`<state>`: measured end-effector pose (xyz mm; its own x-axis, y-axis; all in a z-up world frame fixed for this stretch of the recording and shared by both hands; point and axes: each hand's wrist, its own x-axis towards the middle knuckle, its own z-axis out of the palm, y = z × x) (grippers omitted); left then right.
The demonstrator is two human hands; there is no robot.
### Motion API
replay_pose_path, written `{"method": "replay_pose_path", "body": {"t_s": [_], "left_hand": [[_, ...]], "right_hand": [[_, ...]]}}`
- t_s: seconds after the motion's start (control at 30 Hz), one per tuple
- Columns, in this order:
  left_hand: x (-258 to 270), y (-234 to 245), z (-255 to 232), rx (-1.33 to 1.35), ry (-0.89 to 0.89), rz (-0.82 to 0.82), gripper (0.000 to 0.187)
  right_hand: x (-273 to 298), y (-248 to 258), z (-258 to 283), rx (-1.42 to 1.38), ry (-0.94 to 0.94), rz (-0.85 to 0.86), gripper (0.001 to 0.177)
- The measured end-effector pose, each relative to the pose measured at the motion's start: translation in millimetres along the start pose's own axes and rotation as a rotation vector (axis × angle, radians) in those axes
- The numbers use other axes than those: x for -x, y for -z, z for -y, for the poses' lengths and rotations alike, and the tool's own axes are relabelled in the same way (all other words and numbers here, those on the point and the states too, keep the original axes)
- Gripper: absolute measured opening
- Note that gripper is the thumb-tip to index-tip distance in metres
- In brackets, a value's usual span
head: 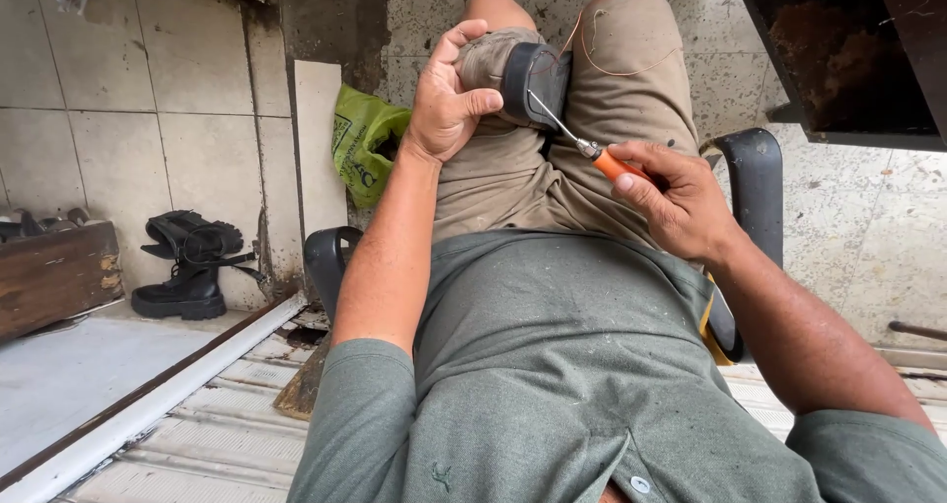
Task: Hand-stitching the sole of a shoe using a stitching awl and thread at a repair bench.
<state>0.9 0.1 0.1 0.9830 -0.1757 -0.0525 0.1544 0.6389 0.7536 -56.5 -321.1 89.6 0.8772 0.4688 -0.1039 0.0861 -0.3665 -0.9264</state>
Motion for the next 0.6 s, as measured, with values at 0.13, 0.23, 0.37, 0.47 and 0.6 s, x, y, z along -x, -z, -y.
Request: {"method": "replay_pose_path", "body": {"t_s": [0.13,0.23,0.37,0.47,0.6], "left_hand": [[0,0,1,0.001,0.004,0.005,0.078],[0,0,2,-0.002,-0.002,0.007,0.077],[0,2,3,-0.056,-0.015,0.016,0.076],[2,-14,-10,-0.233,-0.089,0.13,0.072],[4,-18,-9,-0.364,-0.095,0.066,0.069]], "right_hand": [[1,0,-2,-0.007,0.005,0.013,0.037],[-1,3,-2,0.006,-0.003,0.021,0.037],[-7,11,3,-0.057,-0.17,0.052,0.038],[-12,23,24,0.017,-0.255,0.156,0.042],[-13,40,22,0.224,-0.26,0.191,0.04]]}}
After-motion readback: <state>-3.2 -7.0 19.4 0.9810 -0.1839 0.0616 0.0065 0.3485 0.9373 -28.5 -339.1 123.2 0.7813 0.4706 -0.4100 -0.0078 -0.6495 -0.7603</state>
